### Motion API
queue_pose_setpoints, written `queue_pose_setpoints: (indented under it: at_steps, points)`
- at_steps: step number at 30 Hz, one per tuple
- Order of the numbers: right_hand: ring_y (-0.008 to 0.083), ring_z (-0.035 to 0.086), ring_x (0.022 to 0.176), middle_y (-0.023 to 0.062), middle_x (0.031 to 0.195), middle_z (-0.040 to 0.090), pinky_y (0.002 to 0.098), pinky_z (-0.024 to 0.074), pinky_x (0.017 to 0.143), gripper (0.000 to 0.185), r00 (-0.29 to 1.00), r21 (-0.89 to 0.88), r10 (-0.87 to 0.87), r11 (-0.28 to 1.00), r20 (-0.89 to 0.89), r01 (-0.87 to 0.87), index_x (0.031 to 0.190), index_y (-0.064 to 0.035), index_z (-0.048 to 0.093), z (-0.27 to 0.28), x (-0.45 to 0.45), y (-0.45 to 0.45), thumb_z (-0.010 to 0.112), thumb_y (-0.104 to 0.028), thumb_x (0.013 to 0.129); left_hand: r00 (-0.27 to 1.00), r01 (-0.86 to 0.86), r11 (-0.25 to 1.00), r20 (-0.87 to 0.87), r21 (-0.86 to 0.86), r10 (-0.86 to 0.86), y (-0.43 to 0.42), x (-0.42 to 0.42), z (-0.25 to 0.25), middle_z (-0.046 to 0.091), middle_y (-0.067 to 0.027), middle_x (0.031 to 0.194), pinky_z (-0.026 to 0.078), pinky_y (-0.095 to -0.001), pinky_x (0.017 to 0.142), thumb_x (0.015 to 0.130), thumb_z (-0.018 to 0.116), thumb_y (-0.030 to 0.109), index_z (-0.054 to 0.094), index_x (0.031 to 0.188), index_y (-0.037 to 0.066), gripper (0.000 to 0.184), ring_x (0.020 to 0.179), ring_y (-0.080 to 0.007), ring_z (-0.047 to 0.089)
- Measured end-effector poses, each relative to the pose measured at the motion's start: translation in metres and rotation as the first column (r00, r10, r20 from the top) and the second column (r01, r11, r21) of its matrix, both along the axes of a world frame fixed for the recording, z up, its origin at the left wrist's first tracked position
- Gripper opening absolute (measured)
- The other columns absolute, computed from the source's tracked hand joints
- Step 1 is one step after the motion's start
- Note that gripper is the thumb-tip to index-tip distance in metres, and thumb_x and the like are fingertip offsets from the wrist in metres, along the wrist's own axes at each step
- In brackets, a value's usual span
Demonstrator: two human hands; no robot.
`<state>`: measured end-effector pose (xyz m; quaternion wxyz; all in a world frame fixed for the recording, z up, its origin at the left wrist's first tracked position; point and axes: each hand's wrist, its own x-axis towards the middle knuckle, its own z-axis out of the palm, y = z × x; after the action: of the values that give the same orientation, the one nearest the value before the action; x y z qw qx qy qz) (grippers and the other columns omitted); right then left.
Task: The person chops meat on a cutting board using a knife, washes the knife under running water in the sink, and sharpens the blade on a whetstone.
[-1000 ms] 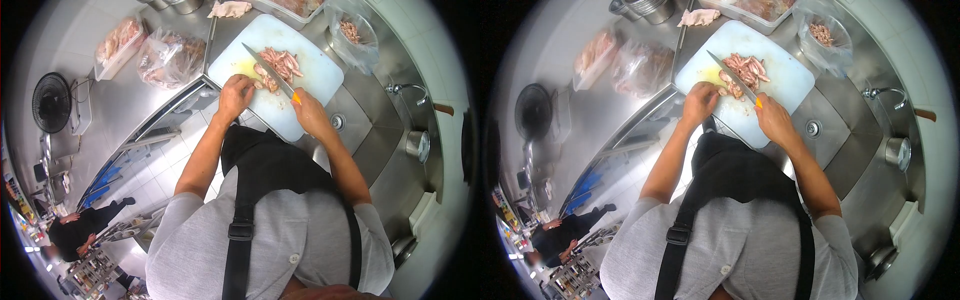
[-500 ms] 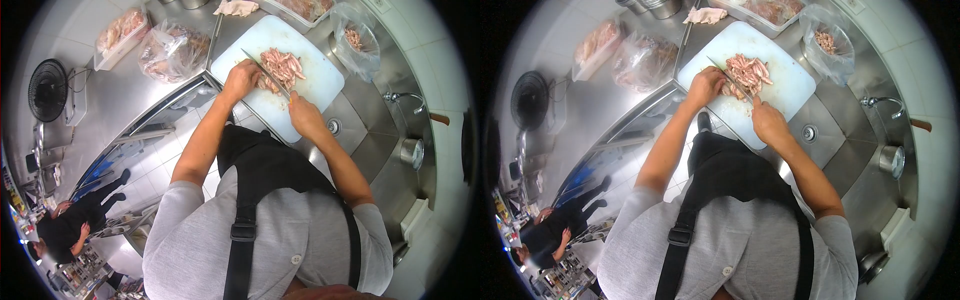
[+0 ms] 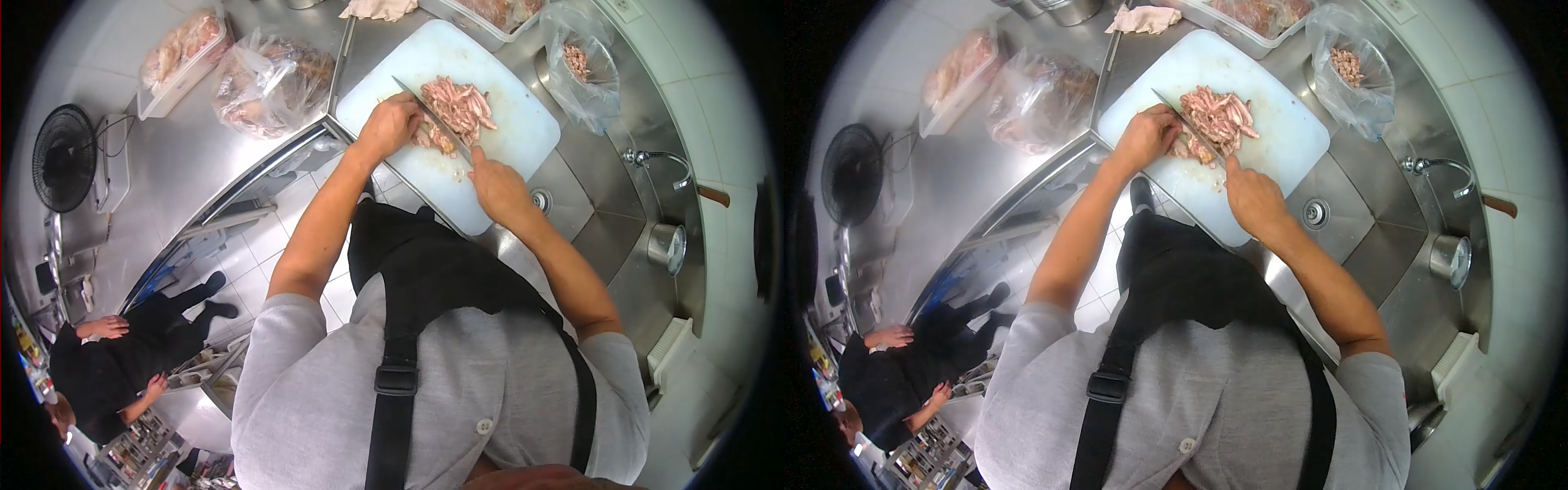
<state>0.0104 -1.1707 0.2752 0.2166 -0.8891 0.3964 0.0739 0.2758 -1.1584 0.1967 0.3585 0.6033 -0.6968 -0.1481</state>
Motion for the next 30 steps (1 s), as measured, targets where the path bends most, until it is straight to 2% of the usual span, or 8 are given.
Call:
queue_pose_setpoints:
  at_steps: [6,11,15,18,21,26,29,30]
  points:
    - [0.0487,0.071,0.090,0.0315,0.094,0.072,0.0606,0.0539,0.080,0.025,0.998,0.044,0.008,0.999,0.057,-0.011,0.117,0.0030,0.049,-0.045,0.015,-0.023,0.053,-0.019,0.107,1.000,0.015,1.000,0.005,0.014,-0.015,0.000,0.003,-0.001,0.071,-0.0156,0.097,0.058,-0.0424,0.078,0.084,0.075,0.002,0.076,0.094,0.001,0.010,0.087,-0.0375,0.071]
    - [0.0491,0.070,0.094,0.0292,0.096,0.072,0.0600,0.0527,0.083,0.029,0.998,0.051,0.018,0.998,0.054,-0.021,0.117,0.0031,0.050,0.004,0.016,-0.027,0.059,-0.022,0.106,0.998,-0.020,0.998,-0.057,0.061,0.024,0.024,0.002,0.025,0.072,-0.0151,0.102,0.058,-0.0398,0.083,0.086,0.074,0.002,0.078,0.098,0.002,0.013,0.093,-0.0348,0.072]
    - [0.0494,0.070,0.096,0.0290,0.097,0.073,0.0597,0.0523,0.085,0.029,0.999,0.104,-0.024,0.994,0.025,0.021,0.117,0.0030,0.051,0.014,0.008,-0.008,0.060,-0.021,0.106,0.994,0.053,0.987,-0.108,0.154,-0.036,0.039,-0.008,0.027,0.072,-0.0146,0.104,0.058,-0.0409,0.084,0.084,0.077,0.000,0.078,0.099,0.002,0.015,0.094,-0.0357,0.071]
    - [0.0495,0.070,0.096,0.0290,0.097,0.073,0.0598,0.0524,0.085,0.028,0.999,0.178,-0.037,0.983,-0.019,0.040,0.118,0.0033,0.051,0.021,0.008,0.004,0.060,-0.020,0.106,1.000,0.017,0.998,-0.016,0.056,-0.016,0.039,-0.007,0.023,0.072,-0.0146,0.105,0.058,-0.0420,0.083,0.083,0.078,0.000,0.078,0.099,0.002,0.015,0.094,-0.0364,0.071]
    - [0.0499,0.070,0.096,0.0300,0.096,0.072,0.0601,0.0519,0.086,0.029,0.999,0.210,-0.036,0.977,-0.023,0.040,0.120,0.0040,0.051,0.016,0.008,0.010,0.060,-0.020,0.106,1.000,0.031,0.998,-0.007,0.061,-0.030,0.039,-0.005,0.015,0.072,-0.0152,0.103,0.058,-0.0428,0.081,0.084,0.078,0.001,0.077,0.098,0.001,0.014,0.093,-0.0373,0.071]
    - [0.0506,0.069,0.096,0.0310,0.095,0.072,0.0603,0.0515,0.085,0.032,1.000,0.187,-0.007,0.982,-0.012,0.009,0.122,0.0046,0.049,0.004,0.011,0.012,0.060,-0.021,0.106,0.999,0.032,0.994,-0.033,0.106,-0.028,0.038,-0.002,0.012,0.073,-0.0165,0.101,0.058,-0.0431,0.081,0.085,0.078,0.001,0.076,0.099,0.001,0.014,0.091,-0.0378,0.072]
    - [0.0490,0.072,0.090,0.0274,0.091,0.073,0.0586,0.0543,0.079,0.025,0.992,0.051,0.027,0.998,0.127,-0.034,0.119,0.0021,0.052,-0.038,0.016,0.009,0.058,-0.018,0.105,0.999,0.049,0.992,-0.028,0.115,-0.046,0.041,-0.003,0.009,0.073,-0.0167,0.102,0.058,-0.0434,0.082,0.085,0.078,0.002,0.077,0.100,0.001,0.015,0.093,-0.0380,0.072]
    - [0.0491,0.071,0.090,0.0273,0.091,0.073,0.0588,0.0540,0.079,0.025,0.992,0.067,0.023,0.997,0.121,-0.032,0.119,0.0020,0.052,-0.042,0.018,0.004,0.059,-0.018,0.105,0.998,0.052,0.992,-0.024,0.111,-0.050,0.039,-0.002,0.009,0.074,-0.0167,0.102,0.058,-0.0435,0.082,0.085,0.078,0.002,0.077,0.101,0.001,0.016,0.093,-0.0380,0.072]
